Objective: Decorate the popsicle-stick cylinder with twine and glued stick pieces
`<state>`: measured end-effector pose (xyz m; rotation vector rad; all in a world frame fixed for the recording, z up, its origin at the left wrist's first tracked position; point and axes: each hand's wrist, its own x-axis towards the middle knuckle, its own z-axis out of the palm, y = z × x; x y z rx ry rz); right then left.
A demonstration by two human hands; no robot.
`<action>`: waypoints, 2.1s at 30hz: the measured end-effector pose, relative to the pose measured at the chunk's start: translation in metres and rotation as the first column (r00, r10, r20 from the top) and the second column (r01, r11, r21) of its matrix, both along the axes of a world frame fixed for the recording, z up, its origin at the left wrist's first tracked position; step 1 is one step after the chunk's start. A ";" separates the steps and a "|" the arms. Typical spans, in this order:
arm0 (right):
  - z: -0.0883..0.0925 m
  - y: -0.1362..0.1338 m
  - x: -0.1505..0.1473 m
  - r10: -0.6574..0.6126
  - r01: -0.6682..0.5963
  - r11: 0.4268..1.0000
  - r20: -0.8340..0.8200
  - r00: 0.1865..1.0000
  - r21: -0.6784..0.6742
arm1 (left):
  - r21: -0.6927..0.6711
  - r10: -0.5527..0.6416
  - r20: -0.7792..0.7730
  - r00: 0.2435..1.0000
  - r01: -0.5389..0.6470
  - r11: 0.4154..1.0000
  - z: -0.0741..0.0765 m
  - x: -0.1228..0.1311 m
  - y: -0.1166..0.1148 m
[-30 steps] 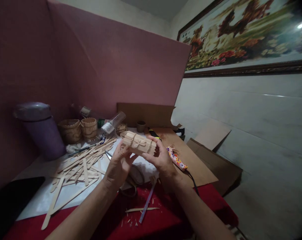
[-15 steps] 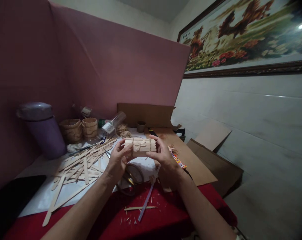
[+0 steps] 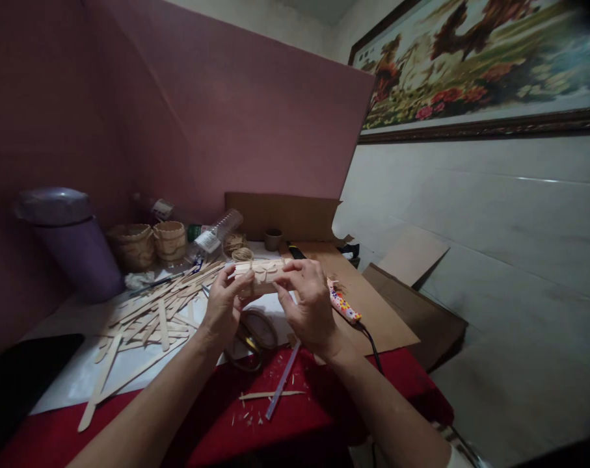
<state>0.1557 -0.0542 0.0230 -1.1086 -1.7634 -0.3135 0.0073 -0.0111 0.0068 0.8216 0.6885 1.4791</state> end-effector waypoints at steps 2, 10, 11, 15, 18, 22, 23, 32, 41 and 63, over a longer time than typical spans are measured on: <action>-0.001 -0.001 -0.005 -0.037 0.037 0.999 0.056 0.998 0.001 | 0.008 -0.007 0.012 1.000 0.007 1.000 -0.001 0.001 -0.001; 0.000 0.001 -0.007 -0.167 0.153 0.985 0.232 0.958 0.079 | 0.039 0.093 -0.001 0.996 -0.093 0.995 0.000 0.004 -0.003; 0.000 0.001 -0.007 -0.179 0.159 0.982 0.267 0.947 0.098 | 0.037 0.093 -0.001 0.996 -0.093 0.995 0.000 0.004 -0.004; 0.000 0.005 -0.010 -0.249 0.202 0.965 0.342 0.906 0.167 | 0.026 0.087 0.018 0.996 -0.088 0.996 -0.001 0.007 -0.006; -0.002 0.009 -0.009 -0.288 0.242 0.954 0.311 0.906 0.178 | 0.025 0.071 0.032 0.997 -0.072 0.997 -0.002 0.007 -0.006; 0.000 0.010 0.002 -0.308 0.293 0.943 0.080 0.948 0.160 | -0.007 0.058 0.072 0.996 -0.058 0.998 0.001 0.005 -0.004; 0.001 0.010 0.005 -0.280 0.279 0.951 -0.016 0.960 0.135 | -0.017 0.062 0.070 0.996 -0.061 0.998 0.002 0.004 -0.004; 0.002 0.018 0.020 0.287 -0.538 0.753 -0.548 0.786 -0.377 | 0.029 -0.008 0.021 1.000 0.007 1.000 0.012 -0.002 -0.007; 0.007 0.020 0.000 0.208 -0.597 0.763 -0.780 0.590 -0.248 | 0.145 -0.179 0.069 0.981 0.168 0.975 0.007 -0.001 -0.005; -0.027 -0.022 -0.003 0.120 -0.077 0.748 0.020 0.993 -0.659 | -0.048 0.449 0.239 0.861 -0.452 0.891 0.028 -0.066 0.029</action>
